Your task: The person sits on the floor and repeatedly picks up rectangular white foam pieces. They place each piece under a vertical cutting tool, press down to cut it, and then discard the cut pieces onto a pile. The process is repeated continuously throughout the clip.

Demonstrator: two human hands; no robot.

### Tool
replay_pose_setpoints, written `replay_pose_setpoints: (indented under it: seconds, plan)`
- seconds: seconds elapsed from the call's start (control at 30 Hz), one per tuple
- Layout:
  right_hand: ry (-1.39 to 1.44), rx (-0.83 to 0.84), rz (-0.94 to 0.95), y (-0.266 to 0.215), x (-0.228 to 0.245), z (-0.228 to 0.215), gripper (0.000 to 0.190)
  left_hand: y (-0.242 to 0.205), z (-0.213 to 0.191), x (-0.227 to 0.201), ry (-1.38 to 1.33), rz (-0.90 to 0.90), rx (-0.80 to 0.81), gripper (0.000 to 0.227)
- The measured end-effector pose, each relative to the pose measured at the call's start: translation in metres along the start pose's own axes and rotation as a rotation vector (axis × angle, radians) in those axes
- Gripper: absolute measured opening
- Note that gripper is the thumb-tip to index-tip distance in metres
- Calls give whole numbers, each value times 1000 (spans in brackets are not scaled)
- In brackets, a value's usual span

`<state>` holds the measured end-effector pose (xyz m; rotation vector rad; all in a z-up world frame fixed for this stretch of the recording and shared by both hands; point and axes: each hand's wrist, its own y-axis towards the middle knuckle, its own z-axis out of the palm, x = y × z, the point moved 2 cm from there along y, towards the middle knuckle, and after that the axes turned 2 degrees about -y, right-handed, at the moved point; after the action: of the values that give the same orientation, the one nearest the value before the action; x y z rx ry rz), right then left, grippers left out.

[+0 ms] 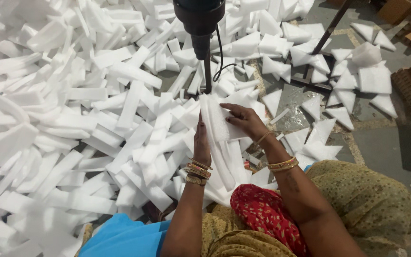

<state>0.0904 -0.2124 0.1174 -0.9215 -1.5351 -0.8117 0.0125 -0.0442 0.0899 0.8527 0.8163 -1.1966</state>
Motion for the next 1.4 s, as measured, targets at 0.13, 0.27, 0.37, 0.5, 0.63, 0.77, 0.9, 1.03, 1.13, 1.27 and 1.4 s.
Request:
replay_pose_setpoints:
  seconds: [0.13,0.27,0.37,0.5,0.63,0.77,0.9,1.03,1.13,1.27,1.4]
  plan:
    - [143,25,-59,10,12,-4,50,15,10,1,-276,-68,23,71]
    - [261,5,70,44,45,-7,50,63,11,6,-561,-203,33,68]
    - [330,-7,132,81,66,-19,50,111,13,-4,-723,-309,26,56]
    - [476,118,-16,116,81,-31,51,158,16,-24,-541,-233,37,51]
    - [461,101,2,107,94,-34,49,151,27,-32,-461,-196,-13,44]
    - [273,13,13,65,109,-27,47,102,34,-39,-521,-301,-208,40]
    - [33,-8,61,25,116,-14,45,45,46,-56,-646,-34,67,44]
    - [-132,5,-77,-4,116,-11,46,2,50,-71,-186,79,-88,52]
    - [-169,6,-95,-12,114,-11,47,-9,48,-72,36,139,-91,53]
    - [-200,14,-109,-19,114,-10,47,-13,43,-65,111,125,-111,53]
    - [-151,7,-59,-23,112,-3,45,-15,38,-60,186,182,-88,52]
